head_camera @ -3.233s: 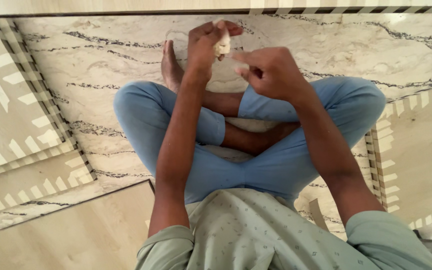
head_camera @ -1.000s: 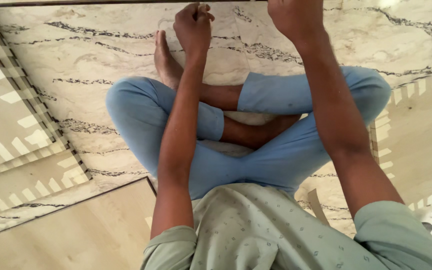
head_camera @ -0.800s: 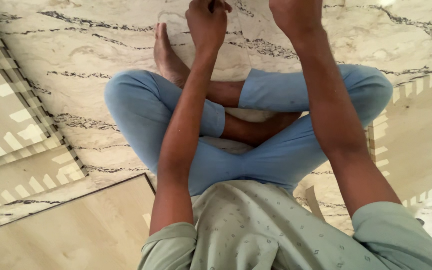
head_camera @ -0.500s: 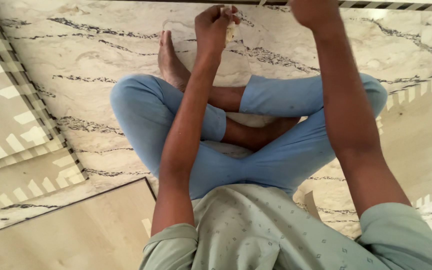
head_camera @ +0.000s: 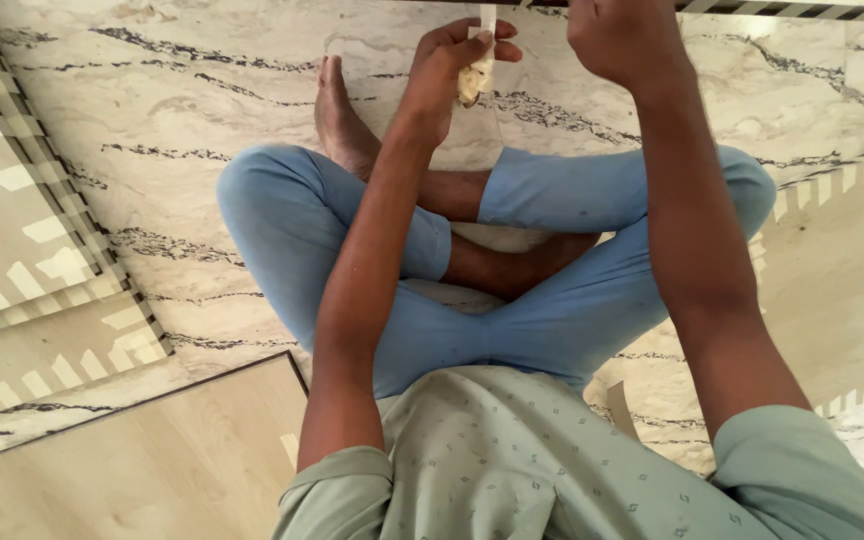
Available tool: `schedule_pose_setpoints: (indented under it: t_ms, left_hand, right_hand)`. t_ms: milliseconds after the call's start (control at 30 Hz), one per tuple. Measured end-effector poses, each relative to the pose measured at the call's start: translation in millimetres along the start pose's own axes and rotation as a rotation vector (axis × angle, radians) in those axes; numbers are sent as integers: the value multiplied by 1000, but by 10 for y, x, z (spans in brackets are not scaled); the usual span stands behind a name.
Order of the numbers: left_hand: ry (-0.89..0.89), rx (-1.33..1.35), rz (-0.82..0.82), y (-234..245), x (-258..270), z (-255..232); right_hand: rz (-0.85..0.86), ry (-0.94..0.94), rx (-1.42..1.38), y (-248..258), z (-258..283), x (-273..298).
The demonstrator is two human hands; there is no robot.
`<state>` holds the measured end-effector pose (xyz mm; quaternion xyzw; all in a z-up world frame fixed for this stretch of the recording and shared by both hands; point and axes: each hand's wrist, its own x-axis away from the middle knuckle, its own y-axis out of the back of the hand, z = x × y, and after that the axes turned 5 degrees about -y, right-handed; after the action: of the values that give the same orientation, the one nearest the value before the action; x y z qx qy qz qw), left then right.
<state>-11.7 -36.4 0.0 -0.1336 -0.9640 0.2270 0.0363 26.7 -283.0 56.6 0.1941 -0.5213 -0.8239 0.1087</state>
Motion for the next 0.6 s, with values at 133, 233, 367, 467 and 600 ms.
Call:
schedule_pose_setpoints:
  t_ms: [133,233,367,467,600]
  left_hand:
    - [64,125,109,-21,-10,-51]
    - [-20,372,209,7,60,-83]
    - [-18,528,211,47,64,-139]
    - [-73,482,294,33,83,-110]
    - [-53,369,308,-12,58,-149]
  right_hand:
    - [-64,196,-263,275,526,115]
    - [-97,103,-171,297,850,182]
    - [-152,101,-284,169,1088,227]
    - [-186,99,-297,36,1136,353]
    - [-282,66,-223,-46,1103,412]
